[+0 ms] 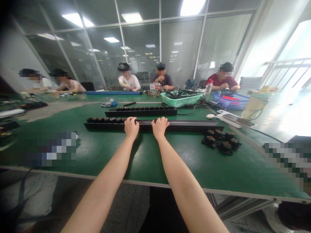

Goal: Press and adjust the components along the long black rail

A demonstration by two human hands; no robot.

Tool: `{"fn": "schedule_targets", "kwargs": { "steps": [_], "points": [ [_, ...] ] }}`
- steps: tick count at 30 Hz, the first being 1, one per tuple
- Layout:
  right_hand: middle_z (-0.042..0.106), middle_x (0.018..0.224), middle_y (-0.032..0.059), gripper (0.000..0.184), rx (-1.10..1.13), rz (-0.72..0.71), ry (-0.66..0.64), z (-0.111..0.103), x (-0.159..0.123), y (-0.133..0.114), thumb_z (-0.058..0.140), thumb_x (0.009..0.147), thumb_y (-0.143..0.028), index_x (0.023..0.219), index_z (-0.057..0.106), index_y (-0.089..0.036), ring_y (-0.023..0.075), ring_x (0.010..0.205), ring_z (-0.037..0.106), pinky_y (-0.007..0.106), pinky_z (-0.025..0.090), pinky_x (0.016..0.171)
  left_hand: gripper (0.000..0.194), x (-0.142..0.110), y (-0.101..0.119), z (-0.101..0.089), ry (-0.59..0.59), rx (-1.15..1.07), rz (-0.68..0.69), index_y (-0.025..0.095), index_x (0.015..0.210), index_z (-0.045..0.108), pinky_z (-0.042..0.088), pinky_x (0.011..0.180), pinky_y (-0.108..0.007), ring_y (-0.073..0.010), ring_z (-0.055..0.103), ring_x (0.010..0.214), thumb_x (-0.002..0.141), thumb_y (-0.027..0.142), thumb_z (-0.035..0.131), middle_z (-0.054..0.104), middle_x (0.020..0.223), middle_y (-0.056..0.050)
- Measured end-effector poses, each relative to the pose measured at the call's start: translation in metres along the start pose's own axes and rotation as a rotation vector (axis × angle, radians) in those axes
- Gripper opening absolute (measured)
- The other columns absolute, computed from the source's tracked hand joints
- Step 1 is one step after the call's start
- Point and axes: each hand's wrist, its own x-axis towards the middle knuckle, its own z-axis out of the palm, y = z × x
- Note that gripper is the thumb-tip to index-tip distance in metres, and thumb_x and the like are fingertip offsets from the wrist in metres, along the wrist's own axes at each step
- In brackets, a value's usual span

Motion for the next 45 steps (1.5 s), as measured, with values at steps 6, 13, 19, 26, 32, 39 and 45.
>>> {"fn": "schedule_targets", "kwargs": {
  "steps": [6, 13, 19, 26, 32, 39, 45],
  "points": [
    [0.061, 0.118, 0.0212, 0.034, -0.006, 0.001, -0.003, -0.001, 0.001, 0.000, 0.049, 0.099, -0.037, 0.103, 0.072, -0.011, 0.0346, 0.115, 0.047, 0.048, 0.035, 0.097, 0.037, 0.000, 0.001, -0.001, -0.008, 0.007, 0.001, 0.022, 0.127, 0.071, 0.051, 0.106, -0.041, -0.0305, 0.053, 0.130, 0.097, 0.020, 0.048, 0.060, 0.142, -0.012],
    [0.062, 0.117, 0.0223, 0.035, -0.029, 0.004, -0.021, -0.003, 0.001, -0.001, 0.050, 0.100, -0.037, 0.103, 0.073, -0.011, 0.0350, 0.115, 0.048, 0.048, 0.038, 0.095, 0.038, 0.000, 0.000, 0.000, -0.003, 0.018, -0.005, 0.022, 0.127, 0.071, 0.053, 0.104, -0.041, -0.0305, 0.053, 0.129, 0.096, 0.020, 0.048, 0.061, 0.141, -0.012],
    [0.064, 0.122, 0.0219, 0.036, -0.082, 0.012, -0.116, -0.012, 0.007, -0.001, 0.054, 0.101, -0.039, 0.111, 0.073, -0.009, 0.0339, 0.117, 0.055, 0.044, 0.041, 0.096, 0.038, 0.001, 0.000, 0.001, -0.012, 0.016, -0.008, 0.021, 0.127, 0.071, 0.053, 0.104, -0.042, -0.0308, 0.053, 0.129, 0.097, 0.020, 0.048, 0.061, 0.141, -0.012],
    [0.069, 0.113, 0.0150, 0.035, -0.134, -0.181, -0.231, -0.027, 0.022, 0.016, 0.062, 0.100, -0.045, 0.100, 0.077, -0.014, 0.0255, 0.096, 0.065, 0.035, 0.041, 0.082, 0.038, 0.001, -0.002, 0.002, -0.008, -0.002, -0.007, 0.022, 0.127, 0.071, 0.052, 0.105, -0.040, -0.0303, 0.053, 0.130, 0.098, 0.020, 0.048, 0.061, 0.141, -0.011],
    [0.071, 0.106, 0.0114, 0.035, -0.049, -0.211, -0.171, -0.019, 0.020, 0.026, 0.058, 0.102, -0.047, 0.102, 0.077, -0.017, 0.0245, 0.101, 0.063, 0.033, 0.036, 0.083, 0.038, 0.001, -0.002, 0.004, 0.003, 0.006, -0.008, 0.023, 0.128, 0.071, 0.051, 0.106, -0.041, -0.0304, 0.053, 0.130, 0.097, 0.019, 0.048, 0.060, 0.141, -0.012],
    [0.071, 0.109, 0.0119, 0.035, -0.040, -0.165, -0.109, -0.014, 0.013, 0.023, 0.056, 0.102, -0.045, 0.101, 0.077, -0.017, 0.0263, 0.106, 0.059, 0.038, 0.032, 0.094, 0.039, 0.000, -0.001, 0.003, -0.002, 0.012, -0.003, 0.022, 0.128, 0.070, 0.052, 0.105, -0.041, -0.0309, 0.052, 0.131, 0.097, 0.020, 0.047, 0.060, 0.142, -0.012],
    [0.070, 0.108, 0.0118, 0.034, -0.018, -0.128, -0.081, -0.011, 0.012, 0.023, 0.055, 0.101, -0.044, 0.098, 0.076, -0.018, 0.0271, 0.108, 0.056, 0.039, 0.031, 0.096, 0.038, 0.000, 0.000, 0.003, 0.008, 0.011, -0.005, 0.022, 0.128, 0.070, 0.051, 0.106, -0.041, -0.0306, 0.053, 0.130, 0.097, 0.019, 0.048, 0.061, 0.141, -0.012]
  ]
}}
